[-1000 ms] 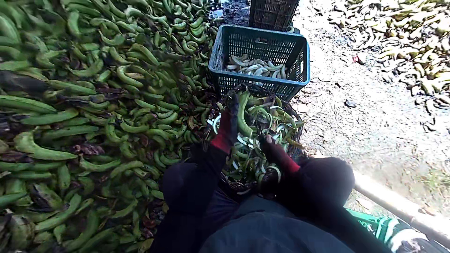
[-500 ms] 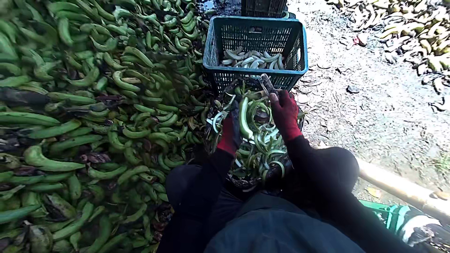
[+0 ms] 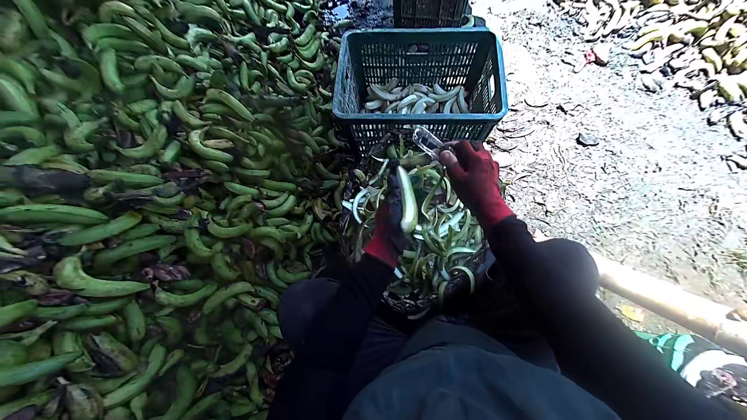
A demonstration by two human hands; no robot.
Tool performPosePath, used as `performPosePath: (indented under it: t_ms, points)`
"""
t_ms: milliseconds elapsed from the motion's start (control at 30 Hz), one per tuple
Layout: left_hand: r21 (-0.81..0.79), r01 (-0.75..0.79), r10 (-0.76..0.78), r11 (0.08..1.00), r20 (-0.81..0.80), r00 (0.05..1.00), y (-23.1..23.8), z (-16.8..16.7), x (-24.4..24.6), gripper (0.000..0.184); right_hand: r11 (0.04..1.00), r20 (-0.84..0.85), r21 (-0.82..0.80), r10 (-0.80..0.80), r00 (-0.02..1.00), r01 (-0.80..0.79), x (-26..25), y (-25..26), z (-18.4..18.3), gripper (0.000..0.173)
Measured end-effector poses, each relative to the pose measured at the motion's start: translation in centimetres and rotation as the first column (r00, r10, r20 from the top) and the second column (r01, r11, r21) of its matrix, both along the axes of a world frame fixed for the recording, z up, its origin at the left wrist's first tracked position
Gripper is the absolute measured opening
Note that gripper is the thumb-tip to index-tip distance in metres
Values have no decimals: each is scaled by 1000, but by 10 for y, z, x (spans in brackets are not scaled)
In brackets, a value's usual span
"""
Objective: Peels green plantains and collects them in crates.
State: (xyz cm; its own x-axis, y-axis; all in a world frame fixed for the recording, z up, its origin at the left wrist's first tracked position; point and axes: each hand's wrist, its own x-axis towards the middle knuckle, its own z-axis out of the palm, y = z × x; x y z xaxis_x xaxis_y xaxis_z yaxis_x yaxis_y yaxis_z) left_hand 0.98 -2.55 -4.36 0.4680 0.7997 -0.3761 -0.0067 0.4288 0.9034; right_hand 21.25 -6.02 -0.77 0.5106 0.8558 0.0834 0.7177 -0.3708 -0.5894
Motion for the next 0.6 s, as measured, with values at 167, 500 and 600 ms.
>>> performPosePath:
  t_ms: [167, 500, 600]
  points:
    - [334, -511, 501, 792, 123, 857, 47, -3, 26, 46, 958, -63, 79, 282, 957, -277, -56, -52, -16, 55]
    - [261, 131, -113, 956, -82, 990, -4, -2, -8, 39, 992, -54, -61, 110, 993, -113, -5, 5, 0, 50]
    - [371, -242, 331, 896, -197, 923, 27, -7, 11, 48, 982, 63, 19, 188, 980, -190, -50, -29, -18, 53]
